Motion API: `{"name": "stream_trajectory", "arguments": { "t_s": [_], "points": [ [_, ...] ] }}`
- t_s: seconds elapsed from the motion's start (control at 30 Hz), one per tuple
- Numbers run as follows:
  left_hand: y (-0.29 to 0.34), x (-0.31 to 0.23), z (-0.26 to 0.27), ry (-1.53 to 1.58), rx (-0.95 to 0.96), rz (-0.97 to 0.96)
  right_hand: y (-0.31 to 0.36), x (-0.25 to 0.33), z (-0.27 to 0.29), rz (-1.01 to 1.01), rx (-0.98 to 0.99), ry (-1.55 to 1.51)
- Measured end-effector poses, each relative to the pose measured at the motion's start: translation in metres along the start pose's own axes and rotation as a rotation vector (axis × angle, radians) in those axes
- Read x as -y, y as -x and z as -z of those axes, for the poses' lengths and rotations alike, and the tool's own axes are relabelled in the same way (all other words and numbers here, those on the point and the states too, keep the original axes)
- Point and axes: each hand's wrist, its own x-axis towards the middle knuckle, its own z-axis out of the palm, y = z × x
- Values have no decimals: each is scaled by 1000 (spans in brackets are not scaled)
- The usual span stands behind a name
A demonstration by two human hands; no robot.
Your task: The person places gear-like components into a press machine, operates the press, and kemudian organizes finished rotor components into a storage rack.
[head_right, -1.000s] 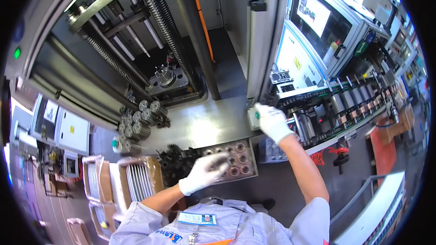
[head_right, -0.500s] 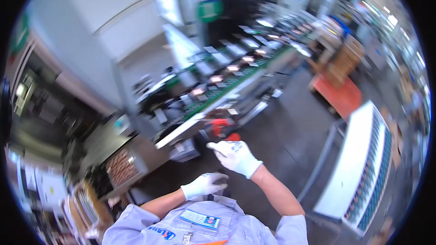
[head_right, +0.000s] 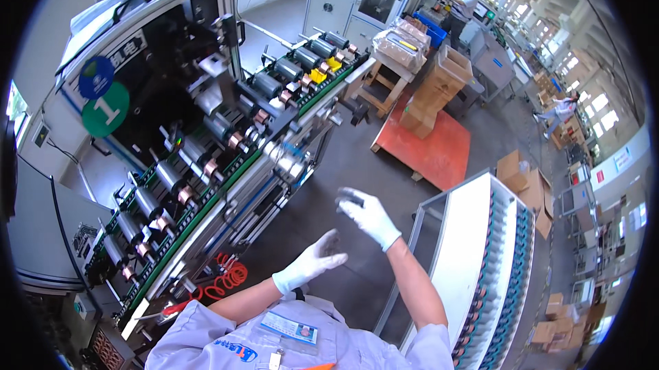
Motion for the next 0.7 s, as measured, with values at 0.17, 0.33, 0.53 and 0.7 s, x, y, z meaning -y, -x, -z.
{"name": "stream_trajectory", "arguments": {
  "t_s": [0.17, 0.33, 0.53, 0.7],
  "points": [
    [-121, -58, 9, 58, -118, -77, -155, 39, 109, 5, 39, -382],
    [-214, -109, 25, 182, -438, -242, -339, 92, 206, 38, 56, -226],
    [-326, -209, 79, -7, -1095, -526, -558, 129, 288, 146, 207, 309],
    [-371, -269, 179, -398, -1694, -82, -657, 116, 279, -220, 568, 164]
  ]
}}
